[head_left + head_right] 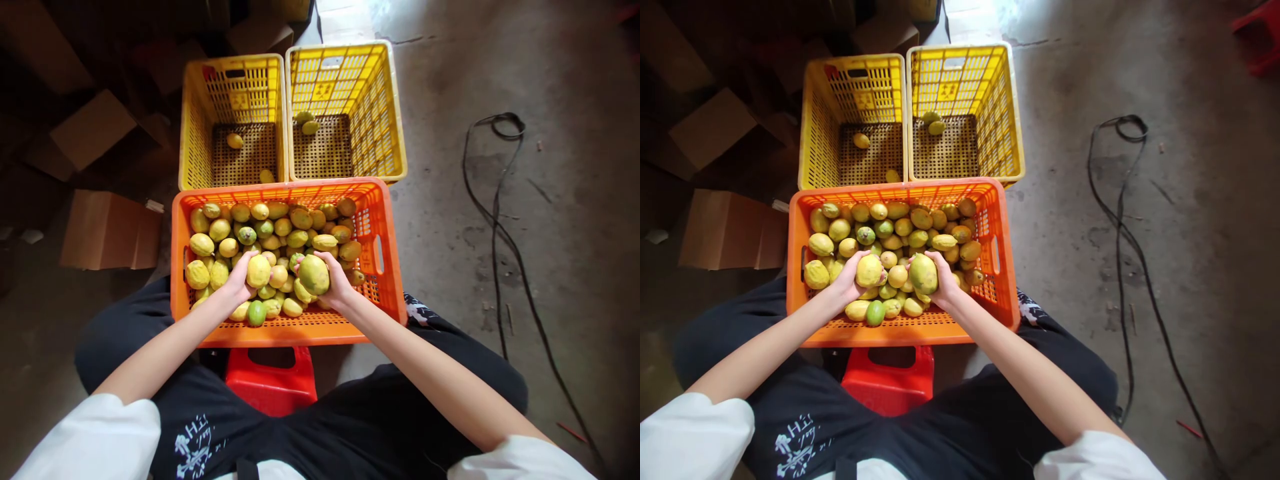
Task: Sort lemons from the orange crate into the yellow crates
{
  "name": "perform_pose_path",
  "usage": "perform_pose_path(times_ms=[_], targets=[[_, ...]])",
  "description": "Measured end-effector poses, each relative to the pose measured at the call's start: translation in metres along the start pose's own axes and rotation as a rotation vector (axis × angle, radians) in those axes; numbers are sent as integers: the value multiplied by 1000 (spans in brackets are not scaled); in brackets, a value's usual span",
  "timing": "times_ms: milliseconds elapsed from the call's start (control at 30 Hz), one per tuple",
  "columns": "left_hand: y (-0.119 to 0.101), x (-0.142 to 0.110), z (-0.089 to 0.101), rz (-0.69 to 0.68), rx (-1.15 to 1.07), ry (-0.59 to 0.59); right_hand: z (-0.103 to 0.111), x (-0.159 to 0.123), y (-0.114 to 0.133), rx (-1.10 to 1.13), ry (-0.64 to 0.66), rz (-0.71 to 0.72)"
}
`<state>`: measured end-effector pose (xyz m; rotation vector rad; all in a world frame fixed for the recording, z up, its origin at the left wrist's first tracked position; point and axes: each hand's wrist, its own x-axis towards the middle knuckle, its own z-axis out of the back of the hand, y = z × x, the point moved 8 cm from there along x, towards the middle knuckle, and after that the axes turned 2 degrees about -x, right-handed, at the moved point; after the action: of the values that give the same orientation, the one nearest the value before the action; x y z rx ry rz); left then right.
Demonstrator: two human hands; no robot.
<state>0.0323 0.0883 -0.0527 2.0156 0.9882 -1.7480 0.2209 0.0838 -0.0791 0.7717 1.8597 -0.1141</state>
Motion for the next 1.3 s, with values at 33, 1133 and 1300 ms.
perform_pose_path(times_ms=[33, 1133, 1300], targets=[[0, -1, 0, 2, 8, -1, 0, 0, 0, -4, -9, 6], [12, -4, -1, 148, 167, 13, -10, -3, 2, -271, 153, 44], [13, -6, -6, 136, 253, 64, -9, 5, 2, -296, 210, 78]])
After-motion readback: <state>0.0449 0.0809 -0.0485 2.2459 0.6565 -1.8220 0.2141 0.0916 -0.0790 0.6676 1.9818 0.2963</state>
